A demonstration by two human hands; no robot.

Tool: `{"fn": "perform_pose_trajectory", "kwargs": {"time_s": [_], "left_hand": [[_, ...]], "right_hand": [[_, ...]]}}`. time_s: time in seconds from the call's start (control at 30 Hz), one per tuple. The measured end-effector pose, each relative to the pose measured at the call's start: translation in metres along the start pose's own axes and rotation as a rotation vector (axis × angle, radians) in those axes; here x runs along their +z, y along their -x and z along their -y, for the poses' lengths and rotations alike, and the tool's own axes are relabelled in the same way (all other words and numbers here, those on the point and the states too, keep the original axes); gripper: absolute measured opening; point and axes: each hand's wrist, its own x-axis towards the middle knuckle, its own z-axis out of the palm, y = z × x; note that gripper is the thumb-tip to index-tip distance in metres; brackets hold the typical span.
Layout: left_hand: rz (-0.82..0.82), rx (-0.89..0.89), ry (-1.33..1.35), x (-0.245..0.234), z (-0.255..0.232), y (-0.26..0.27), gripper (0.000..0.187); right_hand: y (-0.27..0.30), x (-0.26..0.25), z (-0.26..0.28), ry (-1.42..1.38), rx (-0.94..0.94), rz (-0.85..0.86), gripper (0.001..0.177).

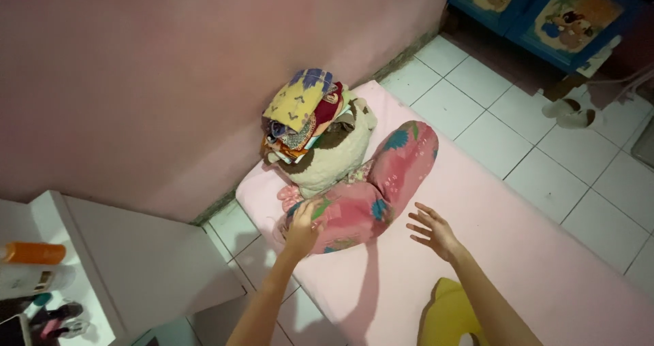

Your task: Organize various pillows and stuffed animals on a bed.

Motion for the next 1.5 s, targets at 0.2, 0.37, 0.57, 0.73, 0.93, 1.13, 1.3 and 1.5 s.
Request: {"fn": "perform_pose_trajectory", "kwargs": {"time_s": [0.2, 0.37, 0.57, 0.73, 0.93, 1.13, 1.3, 1.5], "left_hand": [[0.031, -0.061, -0.139, 0.036, 0.032, 0.013, 0.054], [0.079, -0.028, -0.23, 0.064, 0.082, 0.005, 0.05], [0.123, -0.055, -0.303, 0.095, 0.128, -0.018, 0.059], [-0.024, 0.016, -0.219, 0.156, 0.205, -0.009, 0.072], [-0.151, 0.082, -0.419, 0.196, 0.304, 0.004, 0.059], [-0.039, 0.134, -0.423, 0.07, 0.271, 0.003, 0.029], [0.288, -0.549, -0.716, 0.08, 0.322, 0.06, 0.03], [0.254, 0.015, -1.177, 0.11, 0.335, 0.093, 0.088]], "right_hand": [[-0.03, 0.008, -0.032, 0.038, 0.052, -0.034, 0.05], [-0.082, 0.011, -0.068, 0.063, 0.044, -0.041, 0.049], [-0.171, 0.01, -0.117, 0.342, -0.056, -0.123, 0.051], [-0.209, 0.015, -0.137, 0.51, -0.162, -0.165, 0.061], [-0.318, -0.017, -0.184, 0.545, -0.447, -0.2, 0.057], [-0.285, 0.059, -0.094, 0.551, -0.576, -0.151, 0.046], [-0.296, 0.086, -0.114, 0.432, -0.669, 0.67, 0.067], [-0.319, 0.075, -0.178, 1.001, -0.56, 0.336, 0.105]]}}
